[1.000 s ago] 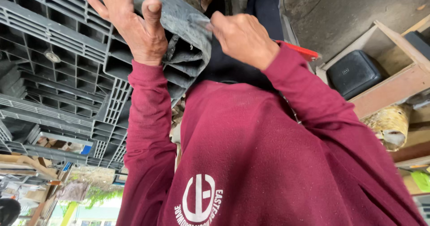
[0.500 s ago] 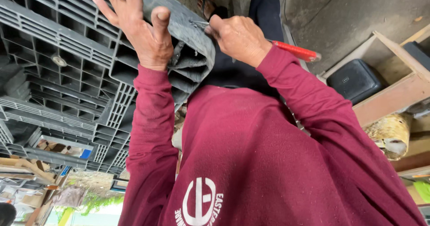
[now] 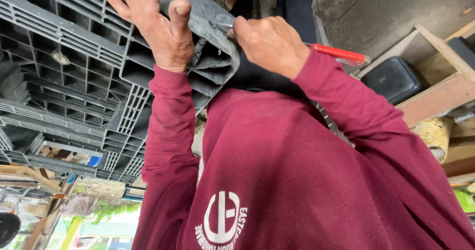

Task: The person uses an angle grinder to smooth the edges of a large grey plastic crate. They then switch to a metal file to manually deburr and refine the cut edges of the crate.

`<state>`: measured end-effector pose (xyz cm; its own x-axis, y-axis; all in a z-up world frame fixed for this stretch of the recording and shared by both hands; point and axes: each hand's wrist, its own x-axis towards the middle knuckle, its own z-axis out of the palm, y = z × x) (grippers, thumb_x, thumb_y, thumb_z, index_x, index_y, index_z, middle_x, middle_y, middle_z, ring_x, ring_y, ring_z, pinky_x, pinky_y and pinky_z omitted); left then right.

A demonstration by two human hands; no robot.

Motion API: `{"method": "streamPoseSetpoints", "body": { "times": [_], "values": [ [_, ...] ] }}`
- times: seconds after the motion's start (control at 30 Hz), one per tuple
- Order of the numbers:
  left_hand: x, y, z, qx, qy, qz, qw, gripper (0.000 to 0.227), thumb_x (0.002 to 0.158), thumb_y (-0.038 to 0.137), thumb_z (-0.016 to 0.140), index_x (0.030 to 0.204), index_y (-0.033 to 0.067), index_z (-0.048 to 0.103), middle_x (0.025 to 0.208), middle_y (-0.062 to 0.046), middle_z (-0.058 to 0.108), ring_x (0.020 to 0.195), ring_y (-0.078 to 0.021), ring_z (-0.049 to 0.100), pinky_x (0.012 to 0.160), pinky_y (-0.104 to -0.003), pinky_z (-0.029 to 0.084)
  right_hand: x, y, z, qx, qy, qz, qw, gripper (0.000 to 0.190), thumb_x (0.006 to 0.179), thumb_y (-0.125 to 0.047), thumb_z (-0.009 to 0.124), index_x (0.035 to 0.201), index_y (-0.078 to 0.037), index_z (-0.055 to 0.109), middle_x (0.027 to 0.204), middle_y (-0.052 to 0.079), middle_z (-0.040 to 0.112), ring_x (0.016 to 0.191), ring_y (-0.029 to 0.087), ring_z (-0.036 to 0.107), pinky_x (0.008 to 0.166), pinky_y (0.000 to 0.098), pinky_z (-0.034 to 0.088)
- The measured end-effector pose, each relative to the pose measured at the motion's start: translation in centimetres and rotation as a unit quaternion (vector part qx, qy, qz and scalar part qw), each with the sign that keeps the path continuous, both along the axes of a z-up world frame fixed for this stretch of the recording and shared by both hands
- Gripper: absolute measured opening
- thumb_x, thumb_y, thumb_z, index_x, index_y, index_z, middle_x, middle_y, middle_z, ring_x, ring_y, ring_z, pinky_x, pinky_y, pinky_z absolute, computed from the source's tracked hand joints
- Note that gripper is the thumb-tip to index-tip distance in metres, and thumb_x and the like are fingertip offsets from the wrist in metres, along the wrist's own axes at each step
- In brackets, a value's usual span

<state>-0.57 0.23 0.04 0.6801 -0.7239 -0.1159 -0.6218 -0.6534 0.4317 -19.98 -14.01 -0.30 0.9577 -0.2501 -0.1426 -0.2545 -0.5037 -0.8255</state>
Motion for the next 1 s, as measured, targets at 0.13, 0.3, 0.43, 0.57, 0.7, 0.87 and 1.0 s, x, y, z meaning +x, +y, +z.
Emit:
{"method": "streamPoseSetpoints", "body": {
  "times": [0.13,0.3,0.43,0.57,0.7,0.87,1.0],
  "values": [
    [0.4,-0.5,0.0,-0.032,0.01,0.005,0.999,0.097,0.095,0.082,0.022,0.156,0.0131,0.052,0.163,-0.008,0.046,0.156,-0.0285,0.03,0.132,-0.054,-0.007,-0.9,-0.5,1.4,0.006,-0.048,-0.005,0.999,0.031,0.105,-0.02,0.07,0.085,-0.002,0.056,0.063,0.016,0.062,0.053,0.035,0.063,0.046,0.0447,0.047],
    [0.5,-0.6,0.5,-0.03,0.028,0.005,0.999,0.099,0.095,0.083,0.021,0.156,0.0114,0.051,0.164,-0.007,0.047,0.156,-0.0264,0.031,0.132,-0.054,-0.006,2.2,-0.6,-0.9,-0.012,-0.007,-0.03,0.999,0.026,0.108,-0.019,0.069,0.09,-0.004,0.059,0.066,0.013,0.064,0.058,0.032,0.066,0.048,0.0409,0.049],
    [0.3,0.0,0.2,-0.04,0.035,0.007,0.999,0.1,0.096,0.082,0.018,0.157,0.0098,0.051,0.164,-0.008,0.047,0.157,-0.0261,0.029,0.132,-0.053,-0.007,1.0,0.1,2.2,0.023,-0.065,-0.024,0.997,0.025,0.107,-0.018,0.069,0.09,-0.003,0.057,0.078,0.012,0.07,0.066,0.032,0.068,0.053,0.0422,0.05],
    [0.8,0.4,0.2,-0.112,0.074,0.013,0.991,0.098,0.098,0.08,0.013,0.157,0.0111,0.05,0.163,-0.008,0.046,0.158,-0.024,0.03,0.13,-0.05,-0.007,0.2,-1.5,2.3,0.02,-0.049,-0.039,0.998,0.013,0.107,-0.013,0.064,0.097,-0.006,0.064,0.072,0.014,0.064,0.059,0.03,0.065,0.051,0.04,0.048],
    [1.0,0.4,1.2,-0.107,0.083,-0.007,0.991,0.091,0.101,0.076,0.021,0.155,0.0102,0.053,0.163,-0.007,0.049,0.156,-0.0262,0.032,0.131,-0.051,-0.009,0.0,-3.1,0.1,0.125,-0.002,-0.088,0.988,0.027,0.117,-0.017,0.06,0.097,0.0,0.058,0.07,0.015,0.061,0.061,0.032,0.063,0.052,0.0379,0.044],
    [1.1,-1.9,4.1,0.005,0.051,-0.087,0.995,0.054,0.109,0.053,0.061,0.144,0.0115,0.063,0.15,-0.007,0.059,0.152,-0.0324,0.042,0.128,-0.058,-0.009,-0.6,-2.4,0.6,0.315,0.119,-0.134,0.932,0.026,0.112,-0.019,0.056,0.093,-0.002,0.057,0.063,0.009,0.063,0.047,0.022,0.063,0.046,0.0339,0.047],
    [-0.3,-4.2,7.1,-0.012,0.11,-0.259,0.96,0.053,0.105,0.038,0.075,0.142,0.0037,0.059,0.141,-0.014,0.06,0.135,-0.0366,0.05,0.114,-0.06,0.016,-2.1,-1.9,0.8,0.263,0.051,-0.145,0.952,0.024,0.114,-0.017,0.058,0.097,-0.001,0.058,0.067,0.011,0.064,0.057,0.024,0.067,0.052,0.035,0.048]
  ]
}}
